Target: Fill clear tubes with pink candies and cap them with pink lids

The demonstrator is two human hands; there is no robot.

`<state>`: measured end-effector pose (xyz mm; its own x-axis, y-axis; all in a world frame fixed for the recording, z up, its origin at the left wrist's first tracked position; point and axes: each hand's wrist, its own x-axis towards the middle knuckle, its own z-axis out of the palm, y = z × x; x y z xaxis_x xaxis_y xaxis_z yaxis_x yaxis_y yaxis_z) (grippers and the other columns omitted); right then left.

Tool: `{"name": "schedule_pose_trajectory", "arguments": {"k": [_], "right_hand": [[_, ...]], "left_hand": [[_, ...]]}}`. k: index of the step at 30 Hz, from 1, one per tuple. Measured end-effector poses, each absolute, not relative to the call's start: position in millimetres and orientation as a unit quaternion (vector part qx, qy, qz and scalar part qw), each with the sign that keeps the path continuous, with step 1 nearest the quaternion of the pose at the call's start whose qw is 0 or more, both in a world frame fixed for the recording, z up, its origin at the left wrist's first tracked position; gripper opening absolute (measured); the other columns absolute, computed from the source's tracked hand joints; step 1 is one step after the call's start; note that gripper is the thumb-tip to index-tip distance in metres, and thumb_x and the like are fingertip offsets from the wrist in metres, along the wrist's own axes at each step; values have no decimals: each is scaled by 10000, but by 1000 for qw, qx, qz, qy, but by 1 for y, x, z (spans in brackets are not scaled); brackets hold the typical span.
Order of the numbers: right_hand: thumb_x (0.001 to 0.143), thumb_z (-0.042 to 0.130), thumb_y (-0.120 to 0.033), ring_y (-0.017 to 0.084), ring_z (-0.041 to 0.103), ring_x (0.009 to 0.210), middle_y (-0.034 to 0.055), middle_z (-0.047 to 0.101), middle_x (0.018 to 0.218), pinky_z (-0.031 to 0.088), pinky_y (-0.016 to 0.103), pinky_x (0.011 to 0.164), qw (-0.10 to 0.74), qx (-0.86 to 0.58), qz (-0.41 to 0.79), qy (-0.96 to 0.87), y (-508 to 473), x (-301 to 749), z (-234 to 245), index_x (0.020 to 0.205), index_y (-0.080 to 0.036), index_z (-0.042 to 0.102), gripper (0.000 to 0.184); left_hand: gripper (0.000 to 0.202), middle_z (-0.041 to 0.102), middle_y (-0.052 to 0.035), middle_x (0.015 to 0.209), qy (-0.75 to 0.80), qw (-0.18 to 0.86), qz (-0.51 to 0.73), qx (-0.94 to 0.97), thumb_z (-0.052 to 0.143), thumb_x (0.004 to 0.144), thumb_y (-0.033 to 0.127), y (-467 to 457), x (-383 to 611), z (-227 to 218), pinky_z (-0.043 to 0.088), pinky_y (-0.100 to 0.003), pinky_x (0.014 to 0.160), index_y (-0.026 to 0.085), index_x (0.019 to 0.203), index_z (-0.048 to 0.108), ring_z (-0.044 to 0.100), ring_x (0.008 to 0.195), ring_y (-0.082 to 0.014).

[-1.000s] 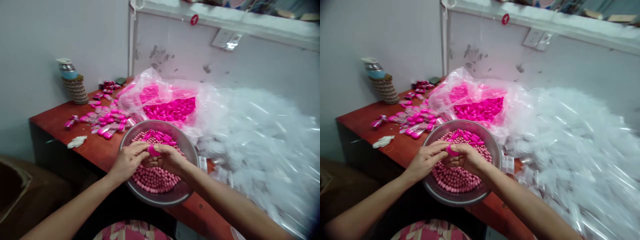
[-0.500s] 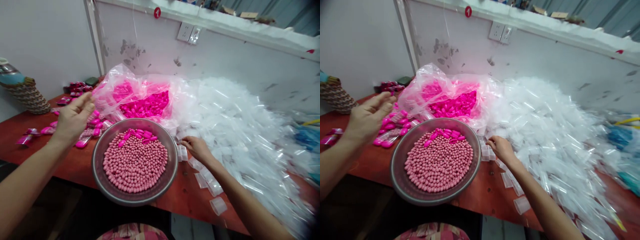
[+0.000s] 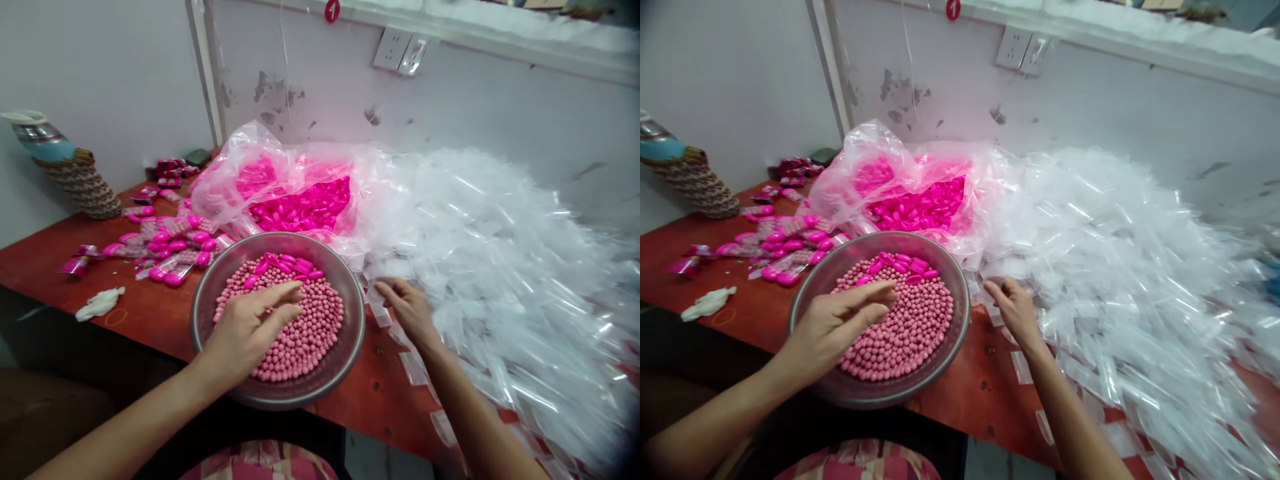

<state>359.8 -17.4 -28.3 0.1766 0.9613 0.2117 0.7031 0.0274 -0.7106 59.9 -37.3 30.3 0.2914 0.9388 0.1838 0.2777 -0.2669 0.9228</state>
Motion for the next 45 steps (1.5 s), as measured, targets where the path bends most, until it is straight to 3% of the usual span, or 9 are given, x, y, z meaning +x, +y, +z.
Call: {"name": "schedule_pose_trajectory", "arguments": {"k": [3, 8, 16, 18, 25, 29, 37, 41, 45], "right_hand": [[818, 486, -421, 150, 565, 603, 30, 616, 757, 467, 295, 574, 504, -578, 317, -559, -32, 340, 2, 974, -183, 602, 307], [778, 570, -390, 236, 587, 936, 70, 658, 964, 467, 371, 792, 493, -474, 453, -572, -50, 274, 28, 939, -212, 652, 253], [862, 390, -453, 150, 592, 696, 26, 628, 784, 484, 289, 644, 614, -430, 415, -516, -10, 234, 42, 837, -222, 602, 314], [857, 423, -423, 144, 577, 693, 17, 617, 772, 473, 277, 649, 537, -456, 354, -616, 3, 239, 44, 881, -208, 605, 283], [809, 477, -95, 196, 582, 768, 90, 631, 794, 445, 286, 636, -93, -315, 20, -944, 21, 237, 7, 822, -136, 641, 169], [794, 478, -75, 220, 568, 733, 118, 628, 745, 426, 319, 629, -201, -223, -69, -951, 18, 215, -14, 731, -100, 629, 166], [776, 510, -108, 109, 504, 618, 16, 585, 726, 385, 224, 586, -70, -281, 307, -907, 2, 161, -22, 789, -135, 558, 56], [779, 563, -193, 138, 568, 761, 2, 599, 803, 443, 264, 693, 57, -345, 586, -731, 8, 174, -9, 884, -162, 536, 113], [743, 635, -211, 125, 583, 781, -13, 609, 822, 448, 294, 777, 200, -354, 684, -605, 12, 191, -1, 911, -182, 559, 187]], "left_hand": [[336, 678, -40, 995, 400, 458, 380, 697, 540, 802, 316, -49, 83, 30, 517, -259, 718, 207, 1114, 594, 640, 822, -169], [201, 653, -2, 746, 402, 480, 377, 682, 552, 791, 328, -56, 101, 29, 448, -205, 592, 169, 881, 635, 590, 663, -128], [331, 427, 46, 461, 454, 404, 329, 723, 536, 793, 314, -84, 74, 21, 252, -214, 452, 144, 513, 488, 408, 453, -73], [306, 478, 37, 482, 466, 386, 346, 716, 527, 800, 330, -79, 62, 24, 283, -210, 466, 145, 557, 544, 441, 470, -81], [229, 687, -24, 839, 496, 249, 403, 728, 530, 796, 290, 12, 20, 29, 438, -238, 645, 174, 946, 658, 606, 714, -152], [393, 640, -61, 1108, 508, 243, 410, 718, 567, 765, 271, 28, 14, 10, 439, -285, 859, 171, 1146, 573, 586, 988, -194], [298, 672, -71, 1039, 492, 346, 475, 642, 522, 790, 225, 1, 2, 6, 487, -266, 829, 130, 1053, 625, 622, 947, -167], [313, 655, -78, 1076, 487, 361, 487, 629, 501, 802, 226, -7, -2, 8, 471, -301, 876, 136, 1082, 608, 602, 992, -178], [422, 610, -90, 1155, 487, 421, 446, 622, 567, 752, 246, -17, 1, 7, 490, -312, 844, 148, 1162, 553, 606, 985, -202]]}}
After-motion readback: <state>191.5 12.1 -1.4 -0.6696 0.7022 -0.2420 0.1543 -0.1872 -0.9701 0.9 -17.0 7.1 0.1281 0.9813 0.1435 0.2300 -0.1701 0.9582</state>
